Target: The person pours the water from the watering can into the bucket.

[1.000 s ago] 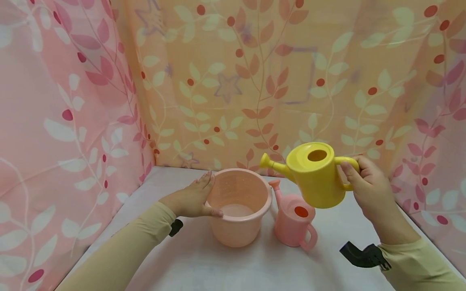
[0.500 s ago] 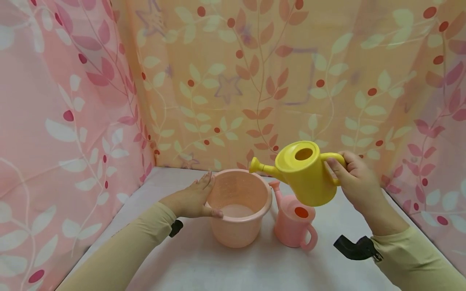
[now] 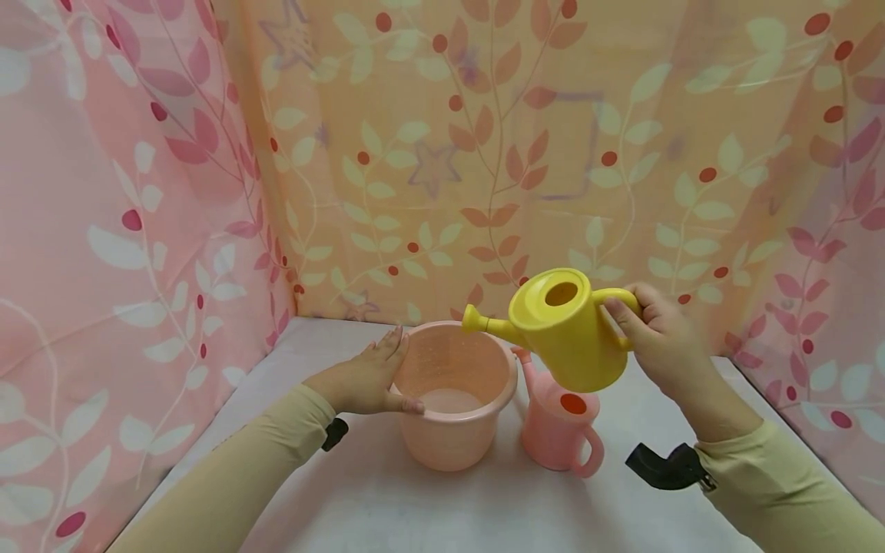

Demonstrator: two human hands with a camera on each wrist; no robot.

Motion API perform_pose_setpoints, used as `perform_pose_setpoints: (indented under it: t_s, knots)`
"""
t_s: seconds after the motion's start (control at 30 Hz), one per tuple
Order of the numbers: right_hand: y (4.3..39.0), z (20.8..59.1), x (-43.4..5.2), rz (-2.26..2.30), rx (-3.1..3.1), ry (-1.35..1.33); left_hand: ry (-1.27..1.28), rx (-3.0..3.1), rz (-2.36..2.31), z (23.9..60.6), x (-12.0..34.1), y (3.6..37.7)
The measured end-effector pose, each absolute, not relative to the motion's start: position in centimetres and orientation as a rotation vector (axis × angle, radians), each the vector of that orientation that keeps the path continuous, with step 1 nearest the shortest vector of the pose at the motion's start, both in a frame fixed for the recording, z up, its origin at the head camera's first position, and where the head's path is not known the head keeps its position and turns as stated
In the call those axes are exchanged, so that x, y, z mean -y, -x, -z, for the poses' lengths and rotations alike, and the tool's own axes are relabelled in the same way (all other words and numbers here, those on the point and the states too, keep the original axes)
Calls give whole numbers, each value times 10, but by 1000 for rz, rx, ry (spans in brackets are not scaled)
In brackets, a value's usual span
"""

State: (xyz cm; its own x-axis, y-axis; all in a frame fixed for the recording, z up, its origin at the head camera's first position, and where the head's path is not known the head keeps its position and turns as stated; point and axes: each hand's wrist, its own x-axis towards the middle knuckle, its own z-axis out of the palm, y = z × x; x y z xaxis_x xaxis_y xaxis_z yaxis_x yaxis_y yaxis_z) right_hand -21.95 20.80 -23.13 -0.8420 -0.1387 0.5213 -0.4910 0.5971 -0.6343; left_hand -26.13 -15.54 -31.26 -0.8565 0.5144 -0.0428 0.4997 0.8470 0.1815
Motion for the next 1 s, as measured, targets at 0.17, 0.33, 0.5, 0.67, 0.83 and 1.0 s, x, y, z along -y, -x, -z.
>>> perform_pose_setpoints:
  t_s: [0.17,0.33,0.5,0.67,0.83,1.0]
  knots:
    - [219,231,-206,-1124,2443,-506,-813,-2934,-245,313,155,262]
    - [218,229,-204,-1057,2450,-499,-812,-2933,-244,314,156,262]
    - [219,229,-203,-993,2440,-504,-811,-2933,-260,314,156,261]
    - [218,229,-203,-971,2438,-512,-820,-2938,-275,314,156,261]
    - [218,228,-202,-954,2454,-499,-830,-2938,-288,315,157,262]
    - [217,226,-201,-951,2470,-505,-822,-2939,-268,316,157,263]
